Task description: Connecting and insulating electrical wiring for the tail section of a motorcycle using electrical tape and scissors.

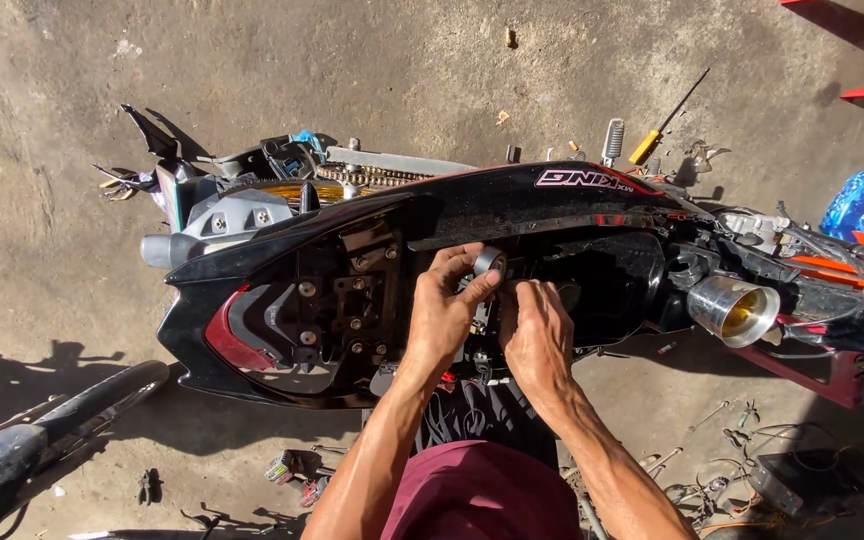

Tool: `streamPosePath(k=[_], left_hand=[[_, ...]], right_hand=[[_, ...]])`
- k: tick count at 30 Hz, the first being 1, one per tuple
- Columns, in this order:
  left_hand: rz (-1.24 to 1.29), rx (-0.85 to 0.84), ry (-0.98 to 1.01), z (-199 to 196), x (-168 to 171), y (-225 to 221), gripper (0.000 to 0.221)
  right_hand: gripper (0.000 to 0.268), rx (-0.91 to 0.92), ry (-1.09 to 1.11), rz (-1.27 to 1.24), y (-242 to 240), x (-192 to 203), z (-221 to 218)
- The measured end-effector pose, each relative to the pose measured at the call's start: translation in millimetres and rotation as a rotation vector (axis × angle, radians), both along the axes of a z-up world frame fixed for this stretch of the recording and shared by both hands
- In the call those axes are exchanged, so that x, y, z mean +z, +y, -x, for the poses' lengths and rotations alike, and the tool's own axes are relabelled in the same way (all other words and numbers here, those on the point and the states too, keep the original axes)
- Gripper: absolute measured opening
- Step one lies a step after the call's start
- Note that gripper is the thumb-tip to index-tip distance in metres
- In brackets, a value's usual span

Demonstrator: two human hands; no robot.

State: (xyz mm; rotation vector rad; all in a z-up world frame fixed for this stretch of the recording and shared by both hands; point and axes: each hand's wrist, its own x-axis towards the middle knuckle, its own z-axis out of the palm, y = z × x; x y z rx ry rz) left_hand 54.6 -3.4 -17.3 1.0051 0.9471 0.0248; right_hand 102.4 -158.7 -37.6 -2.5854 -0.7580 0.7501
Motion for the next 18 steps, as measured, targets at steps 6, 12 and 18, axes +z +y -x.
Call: streamPosePath(k=[6,12,18], left_hand=[[-0.495,-0.307,0.106,-6.8,-45.0,-17.1,0.047],[-0.545,-0.335,0.034,-10.1,-49.2,-19.2,0.037],[-0.411,-0.064,-0.019,2.6,-43.1,-16.4,0.032]], right_hand=[[0.023,0.163,-0.181,-0.032,-29.2,-35.8,19.5],[0.038,0.243,-0.214,-0.088,-29.3,-35.5,16.4],[0.017,0.262,-0.304,-0.182,15.6,14.6,-5.3]])
